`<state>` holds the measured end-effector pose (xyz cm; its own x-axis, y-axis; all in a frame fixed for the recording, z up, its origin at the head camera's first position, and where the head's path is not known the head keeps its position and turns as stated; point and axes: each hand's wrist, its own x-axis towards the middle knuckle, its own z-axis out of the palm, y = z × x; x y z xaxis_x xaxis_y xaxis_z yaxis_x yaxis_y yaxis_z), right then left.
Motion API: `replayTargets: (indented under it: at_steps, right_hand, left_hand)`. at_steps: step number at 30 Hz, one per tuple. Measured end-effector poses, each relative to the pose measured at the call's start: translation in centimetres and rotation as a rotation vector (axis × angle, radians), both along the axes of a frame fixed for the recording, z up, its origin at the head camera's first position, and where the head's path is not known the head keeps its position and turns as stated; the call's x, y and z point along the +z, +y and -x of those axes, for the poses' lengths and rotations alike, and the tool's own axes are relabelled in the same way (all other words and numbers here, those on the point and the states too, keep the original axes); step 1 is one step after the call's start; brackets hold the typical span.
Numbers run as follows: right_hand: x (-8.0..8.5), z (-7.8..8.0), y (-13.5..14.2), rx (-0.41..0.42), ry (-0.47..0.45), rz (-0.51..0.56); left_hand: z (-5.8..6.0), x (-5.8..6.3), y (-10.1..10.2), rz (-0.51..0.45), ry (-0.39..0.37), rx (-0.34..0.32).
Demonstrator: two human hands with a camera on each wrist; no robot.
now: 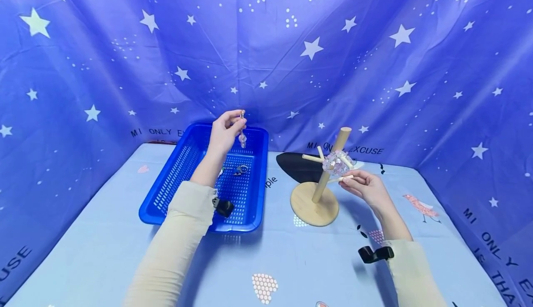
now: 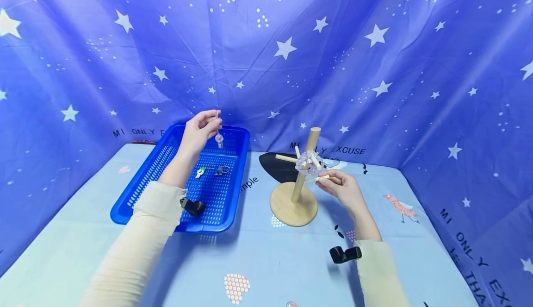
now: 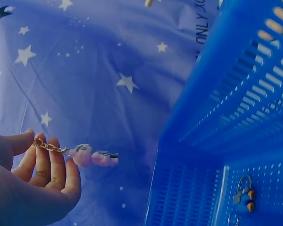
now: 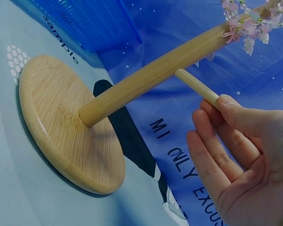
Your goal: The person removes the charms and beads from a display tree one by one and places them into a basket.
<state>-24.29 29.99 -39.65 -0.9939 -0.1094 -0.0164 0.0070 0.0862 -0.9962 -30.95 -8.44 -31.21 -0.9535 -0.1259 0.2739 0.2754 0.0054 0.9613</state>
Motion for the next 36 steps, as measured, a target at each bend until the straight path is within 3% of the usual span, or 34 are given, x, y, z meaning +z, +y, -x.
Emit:
replayTargets:
  at_steps: [11, 24, 29, 36]
  right_hand:
    - [0.0, -0.1, 0.0, 0.016, 0.015, 0.031]
    - [-0.1, -0.1, 0.0, 0.012, -0.002, 0.038]
    - [-0.1, -0.1, 0.0, 0.017, 0.000, 0.038]
    - [-0.2, 0.0, 0.0, 0.019, 0.005, 0.053]
  left_hand:
    - [1.5, -0.4, -2.3, -0.027, -0.062, -0.033]
    - [3.5, -3.5, -4.5, -0.100, -0.064, -0.018]
    - [4.0, -4.5, -5.2, -0.045, -0.072, 0.024]
    - [4.6, -6.0, -6.4, 0.107, -0.083, 0.064]
